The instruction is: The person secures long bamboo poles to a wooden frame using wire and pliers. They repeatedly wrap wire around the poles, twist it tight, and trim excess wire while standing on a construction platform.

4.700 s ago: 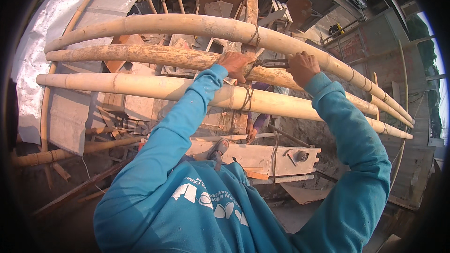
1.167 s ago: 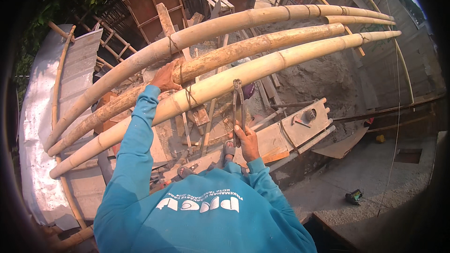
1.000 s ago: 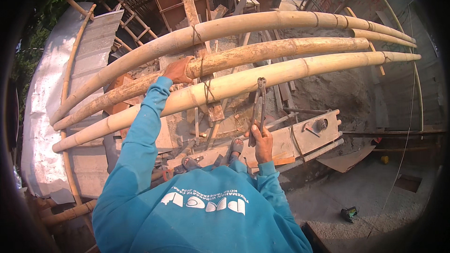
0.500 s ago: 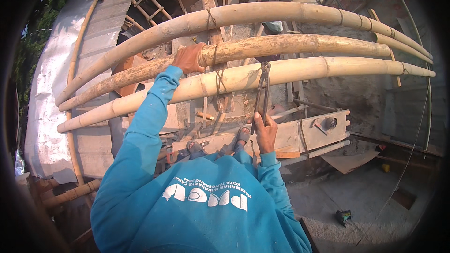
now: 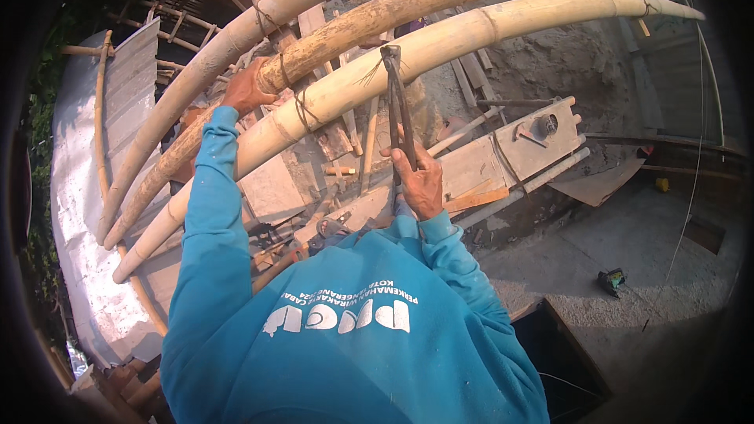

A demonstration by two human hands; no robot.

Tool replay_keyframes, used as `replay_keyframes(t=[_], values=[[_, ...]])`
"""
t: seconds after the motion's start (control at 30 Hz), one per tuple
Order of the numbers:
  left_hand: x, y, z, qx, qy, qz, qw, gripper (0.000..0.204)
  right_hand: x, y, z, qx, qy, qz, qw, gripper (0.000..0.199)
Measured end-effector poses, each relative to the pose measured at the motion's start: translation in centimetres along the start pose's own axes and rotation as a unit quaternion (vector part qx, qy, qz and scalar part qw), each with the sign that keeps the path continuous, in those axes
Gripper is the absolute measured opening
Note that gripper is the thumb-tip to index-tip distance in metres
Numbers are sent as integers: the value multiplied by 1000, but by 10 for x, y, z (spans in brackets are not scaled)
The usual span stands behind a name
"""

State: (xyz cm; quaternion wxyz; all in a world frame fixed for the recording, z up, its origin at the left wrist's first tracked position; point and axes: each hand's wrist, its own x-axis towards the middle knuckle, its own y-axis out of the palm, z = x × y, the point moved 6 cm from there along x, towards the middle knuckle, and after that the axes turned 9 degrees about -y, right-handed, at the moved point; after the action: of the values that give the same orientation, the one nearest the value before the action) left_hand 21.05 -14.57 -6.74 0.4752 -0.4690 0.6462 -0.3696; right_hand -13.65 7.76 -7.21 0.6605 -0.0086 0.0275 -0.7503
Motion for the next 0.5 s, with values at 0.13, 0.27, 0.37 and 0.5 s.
replay_keyframes(t=[0.13, 0.27, 0.37, 0.5], values=[[-4, 2, 1, 14, -2, -11, 1000, 86, 5, 7, 7, 50, 10, 43, 998, 55], [-3, 5, 9, 24, -8, -10, 1000, 88, -13, 7, 2, 128, -47, 15, 991, 53], [-2, 6, 5, 22, -20, 5, 1000, 89, -24, -10, -26, 230, 55, -8, 972, 58], [1, 7, 11, 32, 0, -22, 999, 84, -52, -53, -99, 408, 319, -80, 852, 51]])
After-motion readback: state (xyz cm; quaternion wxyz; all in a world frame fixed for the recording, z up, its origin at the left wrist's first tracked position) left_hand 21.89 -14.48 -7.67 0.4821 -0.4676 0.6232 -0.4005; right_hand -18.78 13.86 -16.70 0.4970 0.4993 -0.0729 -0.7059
